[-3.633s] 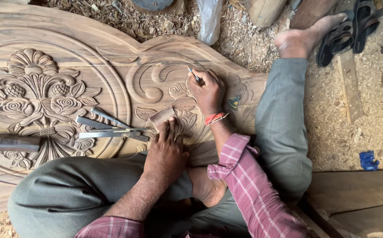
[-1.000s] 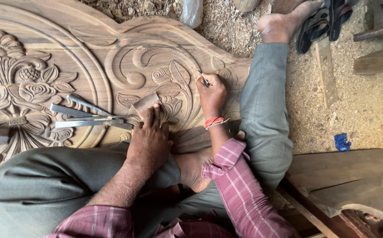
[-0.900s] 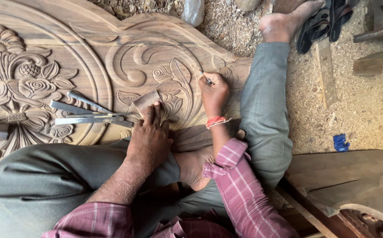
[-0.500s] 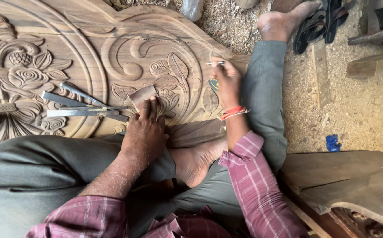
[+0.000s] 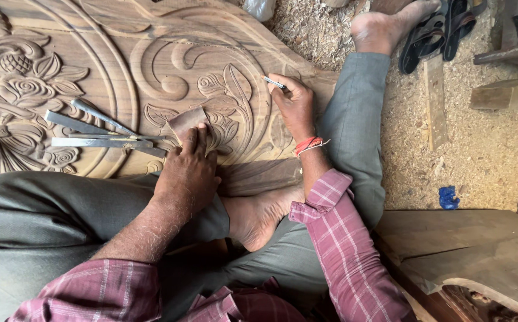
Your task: The person is carving intricate floral patterns into a large wooden panel using a chisel and mallet. They are sitting on the floor and working on the wood piece placed between their legs.
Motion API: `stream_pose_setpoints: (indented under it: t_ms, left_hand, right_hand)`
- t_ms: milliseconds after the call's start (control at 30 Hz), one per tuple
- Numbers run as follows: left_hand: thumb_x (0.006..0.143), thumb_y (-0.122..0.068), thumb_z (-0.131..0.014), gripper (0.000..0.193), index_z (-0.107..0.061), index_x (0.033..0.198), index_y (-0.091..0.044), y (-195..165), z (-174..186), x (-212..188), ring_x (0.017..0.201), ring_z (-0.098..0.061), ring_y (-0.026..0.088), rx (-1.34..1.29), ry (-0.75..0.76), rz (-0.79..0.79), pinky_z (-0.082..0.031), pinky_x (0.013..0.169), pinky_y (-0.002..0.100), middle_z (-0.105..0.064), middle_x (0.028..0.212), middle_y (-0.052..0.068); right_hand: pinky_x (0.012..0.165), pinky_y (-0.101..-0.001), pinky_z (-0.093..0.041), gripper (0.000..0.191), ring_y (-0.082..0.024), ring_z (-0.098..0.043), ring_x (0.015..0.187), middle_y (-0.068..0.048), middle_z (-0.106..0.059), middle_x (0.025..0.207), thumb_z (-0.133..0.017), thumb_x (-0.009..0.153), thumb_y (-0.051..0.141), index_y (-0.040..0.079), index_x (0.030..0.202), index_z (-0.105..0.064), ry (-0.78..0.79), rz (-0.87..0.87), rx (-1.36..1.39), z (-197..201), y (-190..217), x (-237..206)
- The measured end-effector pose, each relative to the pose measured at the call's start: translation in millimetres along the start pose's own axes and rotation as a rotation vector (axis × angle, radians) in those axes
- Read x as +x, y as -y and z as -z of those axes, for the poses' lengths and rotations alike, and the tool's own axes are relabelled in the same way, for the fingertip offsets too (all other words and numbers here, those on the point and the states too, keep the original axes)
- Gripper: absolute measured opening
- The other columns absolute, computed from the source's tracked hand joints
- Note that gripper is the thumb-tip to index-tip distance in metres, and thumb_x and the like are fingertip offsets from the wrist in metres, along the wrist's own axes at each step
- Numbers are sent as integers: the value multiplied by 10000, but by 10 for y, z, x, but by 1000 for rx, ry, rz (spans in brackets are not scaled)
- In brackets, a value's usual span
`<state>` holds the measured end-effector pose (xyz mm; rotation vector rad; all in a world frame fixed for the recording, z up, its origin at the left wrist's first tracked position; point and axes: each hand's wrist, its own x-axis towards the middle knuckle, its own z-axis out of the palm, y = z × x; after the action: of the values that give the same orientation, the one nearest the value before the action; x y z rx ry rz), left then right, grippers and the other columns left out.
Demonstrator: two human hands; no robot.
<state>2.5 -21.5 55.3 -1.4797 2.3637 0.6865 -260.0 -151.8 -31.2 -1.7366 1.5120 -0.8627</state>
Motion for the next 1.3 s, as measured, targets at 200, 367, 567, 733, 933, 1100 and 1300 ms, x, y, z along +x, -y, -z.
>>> stream_pose_setpoints:
  t_ms: [200, 367, 567, 733, 933, 1100, 1300]
  left_hand:
    - [908, -509, -649, 644, -551, 1352, -53, -15, 30, -6, 1496, -246, 366, -13, 19, 11, -461, 1044, 471, -220, 1627, 281]
    - [912, -515, -643, 659, -535, 1369, -52, -5, 75, -5, 1494, -239, 369, 5, 25, 4, -457, 1043, 479, -205, 1628, 278]
    - [953, -441, -558, 629, -533, 1404, -4, -120, -202, 67, 1456, -275, 436, 192, -53, -128, -367, 1071, 560, -292, 1589, 292]
    - [1024, -346, -430, 556, -591, 1411, 20, -129, -609, 247, 1471, -303, 520, 463, -31, -178, -147, 1185, 700, -411, 1566, 267]
    - [757, -526, -704, 624, -741, 1236, -128, -86, -801, 464, 1389, -417, 405, 25, -311, 23, -521, 982, 468, -481, 1565, 179]
    - [733, -554, -726, 596, -765, 1197, -183, -52, -691, 391, 1433, -415, 328, 44, -278, 27, -495, 1079, 446, -466, 1589, 153]
    - [768, -499, -716, 458, -796, 1126, -224, -43, -569, 392, 1454, -392, 334, -32, -226, 35, -503, 1047, 449, -402, 1625, 180]
  right_hand:
    - [639, -176, -512, 198, -12, -599, 751, 4, -675, 954, -779, 886, -27, 20, 1079, -771, -47, 83, -90, -40, -20, -11]
    - [600, -167, -412, 178, -13, -535, 707, 25, -677, 882, -766, 931, -28, -17, 1104, -728, -78, -116, 322, -81, -164, 19]
    - [754, -221, -549, 227, -46, -631, 842, 2, -705, 1028, -672, 1038, 174, 27, 1206, -713, -21, -136, 331, -14, -354, -10]
    - [824, -255, -510, 203, -92, -618, 953, -13, -666, 1066, -658, 1112, 233, 39, 1153, -615, -81, -125, 385, -91, -470, -27]
    - [780, -214, -496, 229, -55, -605, 934, 26, -602, 989, -622, 1169, 134, 30, 997, -512, -60, -158, 649, -139, -551, -42]
    - [806, -226, -501, 157, -82, -610, 809, -72, -703, 1015, -540, 1219, 77, -51, 1150, -599, -54, -94, 425, -199, -517, -11]
    - [818, -234, -519, 143, -94, -633, 839, -112, -699, 1038, -652, 1158, 48, -74, 1211, -600, -32, -5, 328, -199, -504, -5]
